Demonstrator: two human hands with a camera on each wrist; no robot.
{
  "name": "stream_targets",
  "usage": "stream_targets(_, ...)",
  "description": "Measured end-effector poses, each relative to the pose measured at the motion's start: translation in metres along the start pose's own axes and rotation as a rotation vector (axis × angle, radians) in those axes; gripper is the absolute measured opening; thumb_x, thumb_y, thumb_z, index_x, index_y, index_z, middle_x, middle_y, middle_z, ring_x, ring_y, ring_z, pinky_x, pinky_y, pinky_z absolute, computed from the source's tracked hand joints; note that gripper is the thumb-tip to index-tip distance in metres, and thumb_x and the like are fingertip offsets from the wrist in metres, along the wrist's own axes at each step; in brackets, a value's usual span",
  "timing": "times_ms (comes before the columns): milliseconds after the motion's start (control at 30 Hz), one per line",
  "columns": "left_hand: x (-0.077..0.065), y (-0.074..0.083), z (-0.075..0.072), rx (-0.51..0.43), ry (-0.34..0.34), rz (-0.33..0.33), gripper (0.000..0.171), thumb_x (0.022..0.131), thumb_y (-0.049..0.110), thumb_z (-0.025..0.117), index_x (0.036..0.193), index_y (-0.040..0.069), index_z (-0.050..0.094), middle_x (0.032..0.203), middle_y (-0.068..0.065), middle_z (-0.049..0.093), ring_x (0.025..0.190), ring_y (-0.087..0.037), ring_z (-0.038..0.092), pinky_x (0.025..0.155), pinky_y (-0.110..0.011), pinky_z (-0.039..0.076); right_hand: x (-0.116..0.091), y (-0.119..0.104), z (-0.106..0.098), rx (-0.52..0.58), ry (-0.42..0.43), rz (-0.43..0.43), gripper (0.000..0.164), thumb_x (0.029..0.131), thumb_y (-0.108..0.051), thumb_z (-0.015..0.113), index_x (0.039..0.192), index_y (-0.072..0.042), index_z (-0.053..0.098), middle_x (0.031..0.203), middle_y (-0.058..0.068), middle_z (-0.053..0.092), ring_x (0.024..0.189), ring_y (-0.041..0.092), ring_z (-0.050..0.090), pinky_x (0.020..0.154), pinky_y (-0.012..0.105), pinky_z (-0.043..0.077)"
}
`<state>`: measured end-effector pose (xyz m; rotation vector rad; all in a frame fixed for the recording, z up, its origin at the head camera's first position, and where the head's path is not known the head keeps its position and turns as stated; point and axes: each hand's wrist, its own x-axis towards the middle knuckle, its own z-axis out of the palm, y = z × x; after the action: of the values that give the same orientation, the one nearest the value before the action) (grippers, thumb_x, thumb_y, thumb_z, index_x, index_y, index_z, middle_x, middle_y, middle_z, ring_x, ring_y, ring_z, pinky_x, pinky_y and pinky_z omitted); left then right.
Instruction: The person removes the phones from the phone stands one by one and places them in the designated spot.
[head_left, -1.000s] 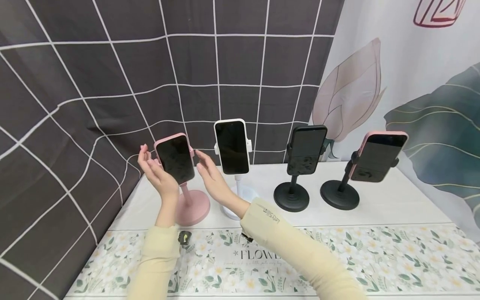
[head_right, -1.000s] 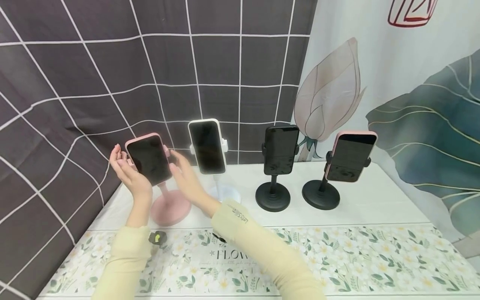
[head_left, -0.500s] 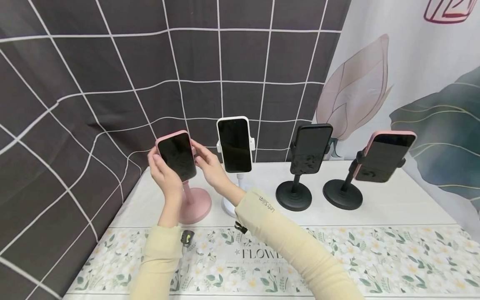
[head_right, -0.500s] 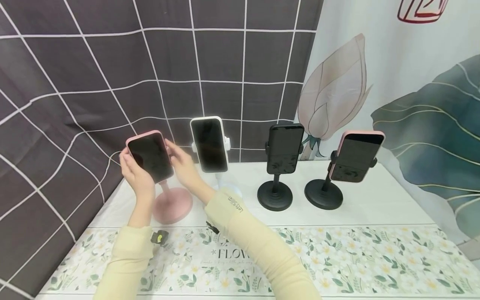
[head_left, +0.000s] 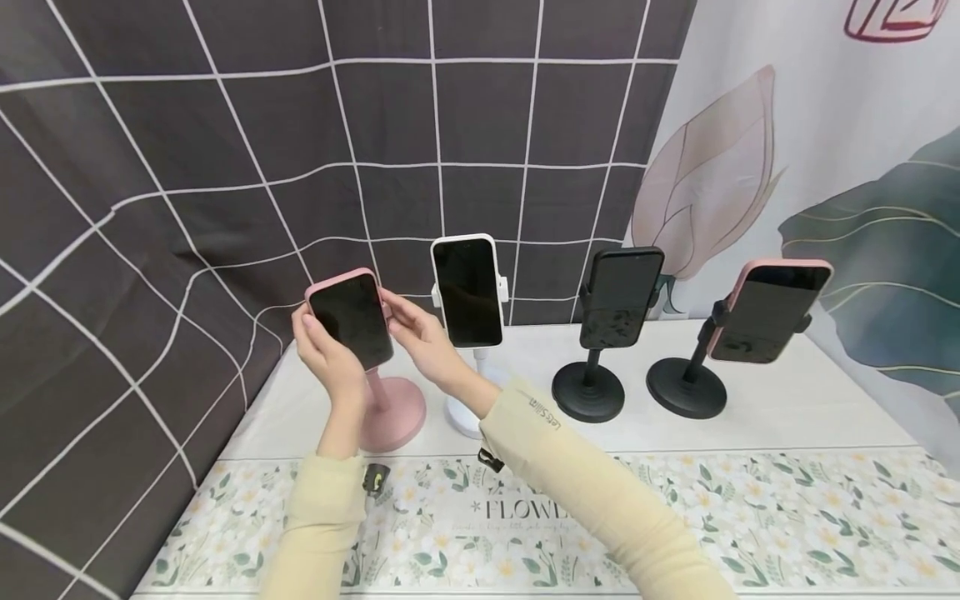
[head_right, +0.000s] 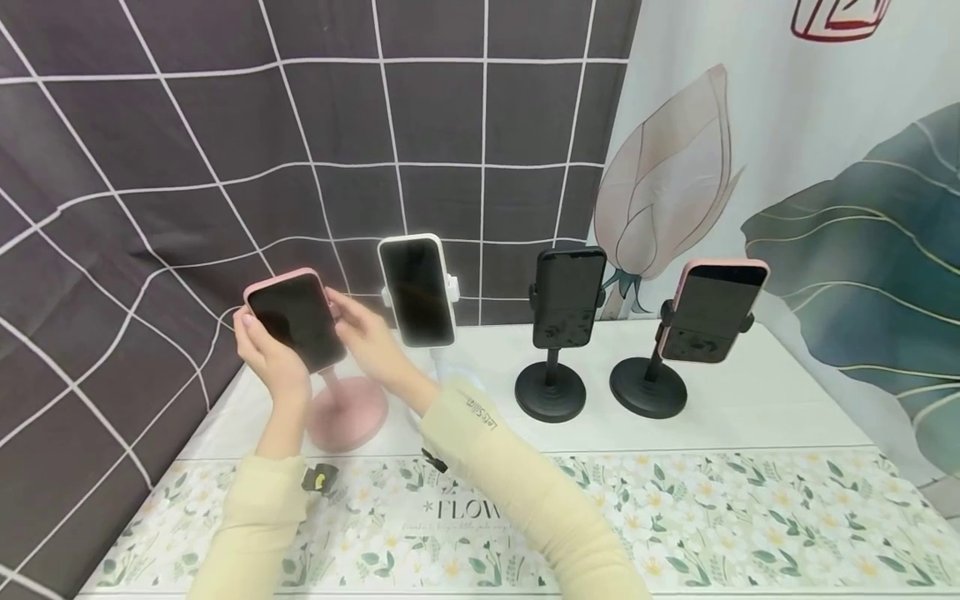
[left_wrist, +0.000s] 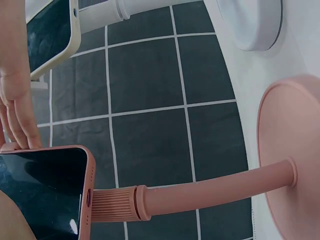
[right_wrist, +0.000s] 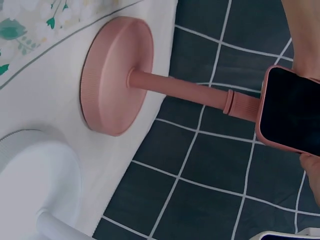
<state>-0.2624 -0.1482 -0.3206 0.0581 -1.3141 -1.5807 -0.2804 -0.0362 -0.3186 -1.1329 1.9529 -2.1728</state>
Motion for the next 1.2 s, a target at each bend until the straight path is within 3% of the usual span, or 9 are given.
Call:
stream_targets(233,-0.01,0.019,-0.004,-0.021,-0.028,0.023,0.032,0.102,0.011,0.029,0.096,0.018,0.06,0.086,0.015,0.055,0.083,-0.006,0.049,0.079,-0.021,0.037,-0.017,-0.016,0.0,0.02,0.012,-0.004,0.044,0.096,0.003,0.042,0.14,0.007,0.035,0.143,0.024,0.041,0.134,0.034,0.04,0.108,0.03,0.036)
stream_targets(333,-0.018,0.031,-0.008,-0.034,-0.043,0.004,0.033,0.102,0.011,0.028,0.091,0.02,0.059,0.083,0.014,0.053,0.079,-0.005,0.048,0.075,-0.021,0.037,-0.027,-0.025,-0.001,0.028,0.023,0.015,0.043,0.096,0.002,0.044,0.137,0.008,0.039,0.139,0.026,0.045,0.13,0.034,0.044,0.105,0.028,0.039)
stream_targets(600,-0.042,0.061,-0.016,-0.061,-0.206,-0.009,0.035,0.102,0.016,0.026,0.091,0.018,0.059,0.081,0.009,0.054,0.075,-0.008,0.049,0.069,-0.02,0.04,-0.062,-0.056,-0.014,-0.039,0.018,-0.03,0.04,0.094,0.002,0.046,0.133,0.011,0.043,0.137,0.026,0.047,0.119,0.039,0.052,0.1,0.033,0.046)
stream_targets(733,-0.054,0.07,-0.018,-0.098,-0.259,-0.058,0.036,0.102,0.018,0.024,0.094,0.017,0.06,0.084,0.008,0.055,0.079,-0.009,0.052,0.073,-0.021,0.042,-0.081,-0.069,-0.02,-0.108,0.026,-0.046,0.039,0.093,0.002,0.05,0.131,0.011,0.046,0.136,0.025,0.049,0.113,0.04,0.057,0.096,0.032,0.048)
stream_targets(800,-0.062,0.076,-0.018,-0.111,-0.288,-0.09,0.036,0.102,0.02,0.024,0.098,0.017,0.06,0.087,0.008,0.057,0.082,-0.009,0.053,0.074,-0.021,0.044,-0.09,-0.074,-0.022,-0.141,0.045,-0.049,0.041,0.091,0.003,0.054,0.131,0.011,0.046,0.136,0.025,0.048,0.114,0.036,0.058,0.095,0.03,0.049)
stream_targets(1000,-0.085,0.092,-0.014,-0.108,-0.426,-0.089,0.036,0.102,0.02,0.022,0.106,0.016,0.057,0.094,0.008,0.059,0.082,-0.008,0.056,0.071,-0.02,0.047,-0.112,-0.086,-0.035,-0.153,0.138,-0.088,0.042,0.088,0.004,0.059,0.127,0.015,0.047,0.131,0.031,0.05,0.112,0.008,0.06,0.091,0.026,0.05)
stream_targets(1067,-0.093,0.095,-0.01,-0.133,-0.466,-0.075,0.034,0.103,0.02,0.023,0.105,0.017,0.057,0.095,0.009,0.059,0.083,-0.008,0.056,0.072,-0.02,0.048,-0.119,-0.089,-0.043,-0.151,0.16,-0.123,0.037,0.088,0.004,0.059,0.121,0.018,0.051,0.123,0.019,0.061,0.105,0.003,0.063,0.087,0.024,0.052)
stream_targets(1133,-0.1,0.095,-0.008,-0.173,-0.501,-0.064,0.033,0.103,0.02,0.024,0.107,0.021,0.057,0.097,0.01,0.059,0.086,-0.007,0.056,0.075,-0.021,0.048,-0.127,-0.092,-0.051,-0.161,0.168,-0.166,0.03,0.088,0.003,0.061,0.117,0.009,0.06,0.114,0.005,0.068,0.099,0.002,0.065,0.083,0.022,0.053)
stream_targets(1200,-0.108,0.096,-0.005,-0.205,-0.535,-0.04,0.034,0.104,0.02,0.023,0.109,0.016,0.057,0.098,0.011,0.058,0.087,-0.007,0.055,0.076,-0.022,0.048,-0.135,-0.096,-0.059,-0.169,0.162,-0.223,0.027,0.087,0.004,0.062,0.113,-0.002,0.065,0.108,-0.009,0.069,0.094,0.002,0.067,0.078,0.019,0.054)
